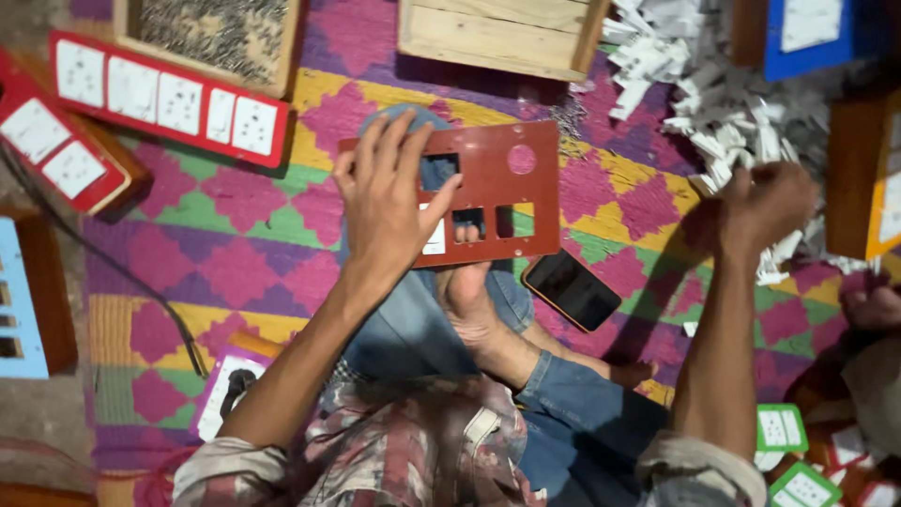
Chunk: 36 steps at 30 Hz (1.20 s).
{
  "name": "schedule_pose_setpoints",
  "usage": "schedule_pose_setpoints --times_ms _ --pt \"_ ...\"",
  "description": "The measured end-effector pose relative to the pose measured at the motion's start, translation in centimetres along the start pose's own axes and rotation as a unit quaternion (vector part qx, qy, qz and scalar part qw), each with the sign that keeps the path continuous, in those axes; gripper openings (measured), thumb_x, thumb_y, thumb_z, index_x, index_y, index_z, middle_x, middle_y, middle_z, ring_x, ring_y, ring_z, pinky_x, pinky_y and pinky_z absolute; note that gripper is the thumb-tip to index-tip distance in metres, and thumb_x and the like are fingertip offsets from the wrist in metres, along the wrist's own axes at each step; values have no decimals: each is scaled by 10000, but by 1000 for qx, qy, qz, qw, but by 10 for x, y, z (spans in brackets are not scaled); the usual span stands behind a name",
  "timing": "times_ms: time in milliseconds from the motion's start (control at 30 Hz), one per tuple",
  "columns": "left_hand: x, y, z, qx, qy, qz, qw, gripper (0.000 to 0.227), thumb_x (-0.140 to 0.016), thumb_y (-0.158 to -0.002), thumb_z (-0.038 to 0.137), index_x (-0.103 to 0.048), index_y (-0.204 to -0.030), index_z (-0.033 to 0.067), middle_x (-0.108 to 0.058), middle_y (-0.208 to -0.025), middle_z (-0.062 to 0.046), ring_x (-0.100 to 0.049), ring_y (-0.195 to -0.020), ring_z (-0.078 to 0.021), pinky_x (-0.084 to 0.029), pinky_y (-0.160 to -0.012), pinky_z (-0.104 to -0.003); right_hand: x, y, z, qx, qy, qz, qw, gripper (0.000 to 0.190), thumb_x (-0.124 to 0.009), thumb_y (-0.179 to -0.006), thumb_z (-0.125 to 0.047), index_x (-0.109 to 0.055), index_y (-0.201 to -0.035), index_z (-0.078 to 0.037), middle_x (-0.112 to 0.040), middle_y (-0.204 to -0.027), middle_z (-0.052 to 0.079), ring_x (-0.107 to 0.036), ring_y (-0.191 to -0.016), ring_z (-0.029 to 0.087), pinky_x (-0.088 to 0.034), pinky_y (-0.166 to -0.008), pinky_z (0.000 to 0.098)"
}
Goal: The person assembles white electrical switches and sockets into a red rectangular board. They insert each component into a cutout, flip the board to secure it with screws, and repeat the process for multiple units.
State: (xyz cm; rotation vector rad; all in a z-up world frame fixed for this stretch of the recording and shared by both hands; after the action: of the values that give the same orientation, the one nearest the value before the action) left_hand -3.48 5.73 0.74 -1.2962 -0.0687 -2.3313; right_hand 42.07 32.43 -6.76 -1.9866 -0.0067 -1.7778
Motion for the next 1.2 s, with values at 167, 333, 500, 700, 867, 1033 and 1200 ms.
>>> schedule_pose_setpoints --times_ms 167,333,500,700,867,1033,1200 --pt "0 1 -2 -4 7 7 1000 624 -803 -928 385 -583 -1402 45 -511 -1514 -126 -422 -1430 -323 -295 -1099 -521 49 5 -21 -28 -101 47 993 166 -745 -898 9 -614 -996 -22 -608 -1066 118 -616 -969 278 -504 -838 414" --pt "0 3 -1 -7 6 16 1000 618 -801 -939 378 -581 -1405 38 -517 -1503 -135 -424 -1431 -328 -303 -1099 -512 94 31 -99 -134 -509 -13 850 212 -763 -1053 26 -574 -1119 -41 -587 -1105 41 -579 -945 118 -539 -882 276" --pt "-2 5 2 -8 -15 18 1000 608 -792 -966 386 -581 -1412 30 -515 -1509 -147 -422 -1431 -330 -305 -1100 -507 95 92 -226 -248 -559 -224 759 255 -774 -925 -27 -648 -1146 -31 -676 -1040 63 -649 -901 107 -573 -831 265" --pt "-4 6 0 -10 -31 15 999 612 -786 -966 400 -590 -1406 22 -511 -1509 -152 -416 -1427 -329 -301 -1095 -510 71 102 -320 -271 -668 -256 645 242 -755 -915 15 -641 -1129 20 -707 -994 68 -697 -841 108 -578 -724 247" --pt "-6 6 0 -12 -36 14 999 614 -789 -966 403 -591 -1407 24 -511 -1508 -151 -413 -1433 -333 -295 -1112 -513 75 100 -329 -274 -598 -270 703 181 -771 -903 -12 -685 -1044 62 -751 -860 73 -706 -712 107 -580 -633 234" --pt "5 12 4 -33 10 44 998 509 -796 -988 327 -622 -1382 55 -523 -1528 -138 -458 -1445 -298 -297 -1136 -483 88 95 -328 -201 -449 -233 839 160 -870 -848 -79 -781 -932 25 -683 -768 27 -590 -642 55 -452 -570 202" --pt "19 24 11 -61 111 13 992 503 -851 -922 356 -657 -1294 79 -577 -1384 -78 -520 -1330 -277 -333 -1125 -470 94 94 -331 -154 -438 -210 860 150 -886 -850 -94 -793 -936 -13 -635 -792 2 -542 -673 36 -423 -596 194"
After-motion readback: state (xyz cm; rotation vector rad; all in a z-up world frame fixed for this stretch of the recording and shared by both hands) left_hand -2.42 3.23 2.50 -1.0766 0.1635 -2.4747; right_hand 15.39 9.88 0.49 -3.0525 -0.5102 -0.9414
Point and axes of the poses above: each hand's wrist, its own y-axis away from the middle knuckle, its own x-axis out of the back of the hand, z = x × y, the point moved 7 cm from there along -y, towards the middle knuckle
